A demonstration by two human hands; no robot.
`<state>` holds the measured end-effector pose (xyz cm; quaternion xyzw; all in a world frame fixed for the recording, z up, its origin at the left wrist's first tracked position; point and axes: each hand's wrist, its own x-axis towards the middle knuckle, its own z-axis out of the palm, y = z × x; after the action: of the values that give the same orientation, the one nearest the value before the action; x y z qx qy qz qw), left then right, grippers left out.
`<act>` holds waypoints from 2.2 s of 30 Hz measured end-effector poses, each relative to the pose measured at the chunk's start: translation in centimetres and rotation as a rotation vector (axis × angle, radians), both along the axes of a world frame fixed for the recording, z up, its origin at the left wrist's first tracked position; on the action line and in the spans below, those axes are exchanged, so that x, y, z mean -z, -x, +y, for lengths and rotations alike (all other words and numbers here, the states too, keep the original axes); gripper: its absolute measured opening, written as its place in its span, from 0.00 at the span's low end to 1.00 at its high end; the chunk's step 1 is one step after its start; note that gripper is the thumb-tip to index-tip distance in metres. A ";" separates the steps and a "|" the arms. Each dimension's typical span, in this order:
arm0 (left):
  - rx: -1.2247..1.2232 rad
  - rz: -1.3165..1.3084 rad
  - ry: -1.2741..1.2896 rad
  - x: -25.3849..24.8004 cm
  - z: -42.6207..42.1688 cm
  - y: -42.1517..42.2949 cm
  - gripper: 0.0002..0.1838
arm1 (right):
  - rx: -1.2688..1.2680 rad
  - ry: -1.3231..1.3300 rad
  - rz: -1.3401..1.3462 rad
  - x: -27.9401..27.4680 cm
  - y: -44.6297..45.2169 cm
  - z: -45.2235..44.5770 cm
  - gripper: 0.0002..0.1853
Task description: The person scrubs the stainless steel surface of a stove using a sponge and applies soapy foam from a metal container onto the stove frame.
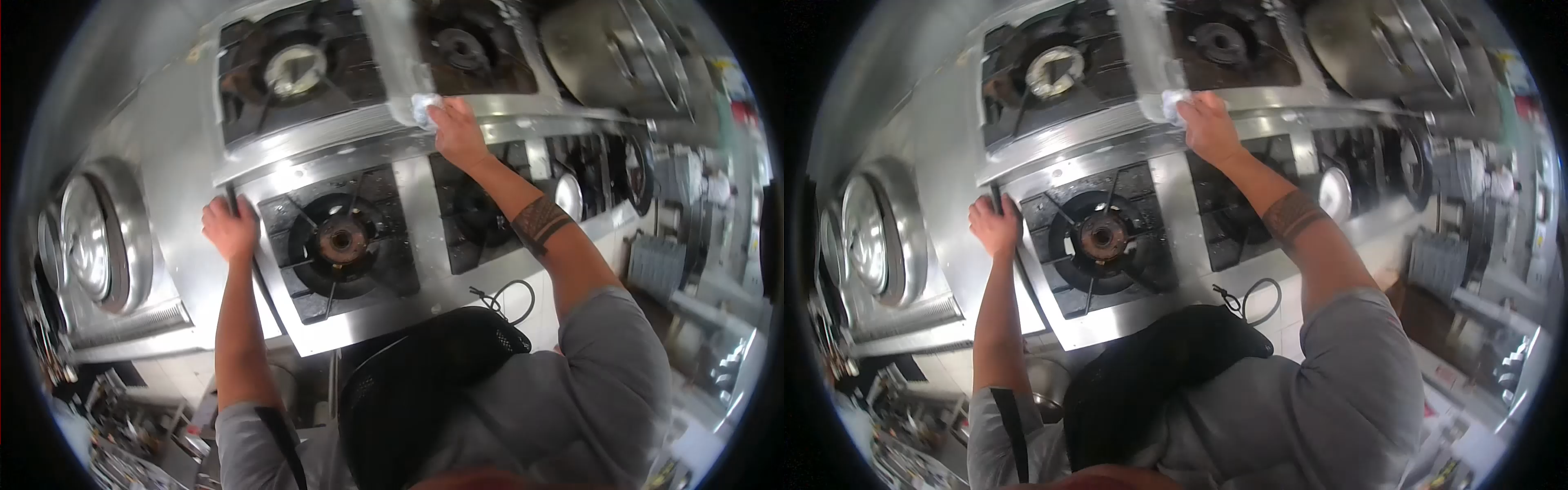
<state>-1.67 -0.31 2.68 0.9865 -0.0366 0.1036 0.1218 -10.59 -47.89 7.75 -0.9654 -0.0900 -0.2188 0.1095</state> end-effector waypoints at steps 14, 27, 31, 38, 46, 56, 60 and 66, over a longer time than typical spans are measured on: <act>-0.025 0.015 -0.140 1.2 -0.3 0.0 0.26 | 1.030 -0.016 0.108 -3.3 30.1 -17.8 0.16; 0.002 -0.060 -0.204 2.2 0.3 -0.2 0.26 | 1.027 -0.293 0.313 1.1 32.4 -19.2 0.28; -0.007 -0.054 -0.197 2.3 0.1 0.0 0.26 | 0.892 -0.004 0.444 3.4 31.4 -19.9 0.36; -0.012 -0.035 -0.203 2.3 0.3 -0.2 0.26 | 0.900 -0.223 0.547 -1.7 32.1 -19.9 0.29; -0.015 -0.056 -0.199 2.5 0.4 -0.3 0.27 | 1.041 -0.308 0.532 -2.9 31.4 -18.8 0.24; -0.022 -0.016 -0.181 2.2 0.1 -0.2 0.27 | 0.874 -1.099 -0.156 -8.7 21.1 -24.1 0.14; -0.013 -0.057 -0.168 2.3 0.1 -0.3 0.27 | 0.788 0.027 -0.120 -1.4 12.2 -29.6 0.18; 0.007 -0.034 -0.095 2.4 0.5 -0.4 0.25 | 0.499 -0.062 0.013 1.1 5.9 -8.8 0.20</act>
<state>-1.29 0.18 0.27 0.9891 -0.0471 0.1179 0.0743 -16.54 -56.73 6.70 -0.9552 0.1588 -0.2357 0.0822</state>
